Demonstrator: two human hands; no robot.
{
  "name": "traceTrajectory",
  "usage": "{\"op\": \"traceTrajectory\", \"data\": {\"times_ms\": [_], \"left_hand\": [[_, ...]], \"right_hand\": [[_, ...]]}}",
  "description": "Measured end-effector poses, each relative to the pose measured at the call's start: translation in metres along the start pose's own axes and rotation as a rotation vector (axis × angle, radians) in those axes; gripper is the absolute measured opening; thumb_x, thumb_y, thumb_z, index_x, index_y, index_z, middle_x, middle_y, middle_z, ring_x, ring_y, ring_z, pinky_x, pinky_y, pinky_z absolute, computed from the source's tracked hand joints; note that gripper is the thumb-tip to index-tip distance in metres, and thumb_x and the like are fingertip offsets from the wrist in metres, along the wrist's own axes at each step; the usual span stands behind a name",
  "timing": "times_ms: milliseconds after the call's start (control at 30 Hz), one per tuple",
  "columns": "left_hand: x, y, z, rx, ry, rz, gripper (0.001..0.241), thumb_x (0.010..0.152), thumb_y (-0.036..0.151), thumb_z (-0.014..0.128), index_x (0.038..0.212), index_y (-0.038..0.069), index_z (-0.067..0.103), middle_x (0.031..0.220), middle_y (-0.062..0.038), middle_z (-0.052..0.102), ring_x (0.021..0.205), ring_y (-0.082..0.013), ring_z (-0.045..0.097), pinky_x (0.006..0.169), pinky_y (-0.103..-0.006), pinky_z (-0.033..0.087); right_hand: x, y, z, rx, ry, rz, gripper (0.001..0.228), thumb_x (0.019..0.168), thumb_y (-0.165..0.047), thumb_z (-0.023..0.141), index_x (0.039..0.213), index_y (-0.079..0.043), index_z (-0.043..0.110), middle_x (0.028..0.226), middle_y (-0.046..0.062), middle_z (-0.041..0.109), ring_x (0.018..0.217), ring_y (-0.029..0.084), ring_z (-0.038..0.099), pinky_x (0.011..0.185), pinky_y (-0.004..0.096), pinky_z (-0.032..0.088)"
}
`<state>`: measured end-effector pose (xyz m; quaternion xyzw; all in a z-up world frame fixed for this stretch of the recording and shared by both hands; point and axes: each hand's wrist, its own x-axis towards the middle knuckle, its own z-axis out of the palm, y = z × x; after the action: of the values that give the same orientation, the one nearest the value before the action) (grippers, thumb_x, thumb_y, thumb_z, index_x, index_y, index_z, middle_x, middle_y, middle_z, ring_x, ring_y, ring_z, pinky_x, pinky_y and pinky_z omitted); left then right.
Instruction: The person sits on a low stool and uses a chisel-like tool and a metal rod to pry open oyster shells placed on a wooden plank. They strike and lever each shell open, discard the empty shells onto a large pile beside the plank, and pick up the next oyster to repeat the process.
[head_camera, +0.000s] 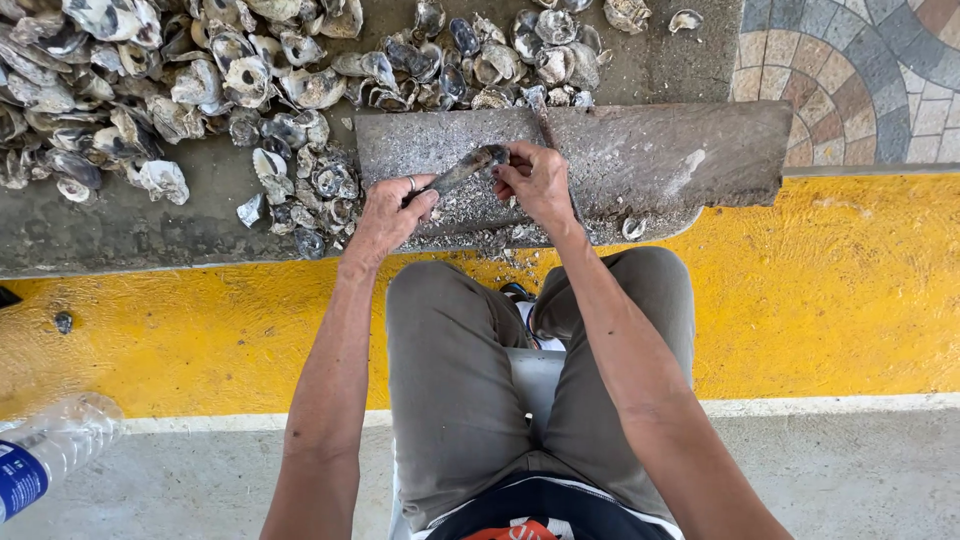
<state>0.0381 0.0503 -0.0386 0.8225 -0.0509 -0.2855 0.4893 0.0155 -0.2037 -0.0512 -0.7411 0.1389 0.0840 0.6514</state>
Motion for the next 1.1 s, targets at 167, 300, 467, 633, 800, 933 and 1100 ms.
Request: {"op": "traceTrajectory", "data": {"times_ms": [167, 300, 467, 633, 800, 933, 1100], "left_hand": [[0.009, -0.016, 0.007, 0.010, 0.020, -0.011, 0.036, 0.096, 0.017, 0.070, 0.131, 0.007, 0.069, 0.081, -0.007, 0.077, 0.067, -0.0115, 0.070, 0.061, -0.0286, 0.058], [0.009, -0.016, 0.007, -0.013, 0.029, -0.021, 0.036, 0.095, 0.017, 0.069, 0.131, 0.008, 0.069, 0.080, -0.006, 0.076, 0.066, -0.0108, 0.069, 0.060, -0.0291, 0.058], [0.008, -0.011, 0.006, -0.008, 0.025, -0.033, 0.035, 0.096, 0.017, 0.069, 0.130, 0.009, 0.070, 0.076, -0.006, 0.074, 0.064, -0.0102, 0.067, 0.059, -0.0301, 0.057], [0.001, 0.003, 0.007, 0.106, 0.099, 0.025, 0.031, 0.097, 0.020, 0.069, 0.126, 0.012, 0.073, 0.076, -0.005, 0.075, 0.057, -0.0121, 0.063, 0.055, -0.0319, 0.052], [-0.003, 0.001, 0.013, 0.238, 0.182, 0.118, 0.030, 0.096, 0.024, 0.072, 0.124, 0.013, 0.075, 0.081, -0.006, 0.077, 0.057, -0.0133, 0.063, 0.057, -0.0336, 0.053], [-0.010, 0.013, 0.017, 0.305, 0.189, 0.134, 0.032, 0.097, 0.028, 0.071, 0.126, 0.015, 0.073, 0.093, -0.009, 0.079, 0.059, -0.0148, 0.066, 0.064, -0.0341, 0.058], [-0.008, -0.001, 0.028, 0.351, 0.231, 0.180, 0.032, 0.096, 0.031, 0.072, 0.125, 0.016, 0.074, 0.100, -0.010, 0.079, 0.064, -0.0175, 0.069, 0.068, -0.0360, 0.059]], "right_hand": [[0.013, 0.002, 0.003, -0.146, -0.020, -0.002, 0.028, 0.093, 0.001, 0.067, 0.120, 0.002, 0.069, 0.085, 0.011, 0.076, 0.066, 0.013, 0.076, 0.057, 0.027, 0.061], [0.019, 0.004, 0.006, -0.156, -0.039, 0.004, 0.025, 0.094, 0.001, 0.067, 0.118, 0.001, 0.071, 0.088, 0.011, 0.077, 0.068, 0.013, 0.076, 0.058, 0.026, 0.061], [0.023, -0.001, 0.008, -0.175, -0.051, -0.020, 0.023, 0.093, 0.001, 0.068, 0.116, 0.000, 0.072, 0.090, 0.012, 0.077, 0.068, 0.013, 0.076, 0.058, 0.026, 0.061], [0.023, 0.007, 0.008, -0.247, -0.064, -0.078, 0.023, 0.094, 0.002, 0.066, 0.117, 0.000, 0.071, 0.089, 0.013, 0.077, 0.069, 0.014, 0.077, 0.059, 0.025, 0.061], [-0.016, 0.010, -0.011, -0.689, 0.255, -0.449, 0.044, 0.086, 0.000, 0.077, 0.128, -0.004, 0.066, 0.106, 0.017, 0.067, 0.088, 0.026, 0.070, 0.067, 0.035, 0.061], [-0.060, 0.006, -0.026, -0.980, 0.472, -0.254, 0.074, 0.071, -0.016, 0.091, 0.129, -0.005, 0.046, 0.110, 0.022, 0.056, 0.102, 0.042, 0.057, 0.077, 0.053, 0.051], [-0.051, 0.044, -0.038, -0.923, 0.335, -0.011, 0.059, 0.080, -0.010, 0.085, 0.125, -0.007, 0.047, 0.114, 0.020, 0.057, 0.106, 0.040, 0.059, 0.086, 0.050, 0.050]]}}
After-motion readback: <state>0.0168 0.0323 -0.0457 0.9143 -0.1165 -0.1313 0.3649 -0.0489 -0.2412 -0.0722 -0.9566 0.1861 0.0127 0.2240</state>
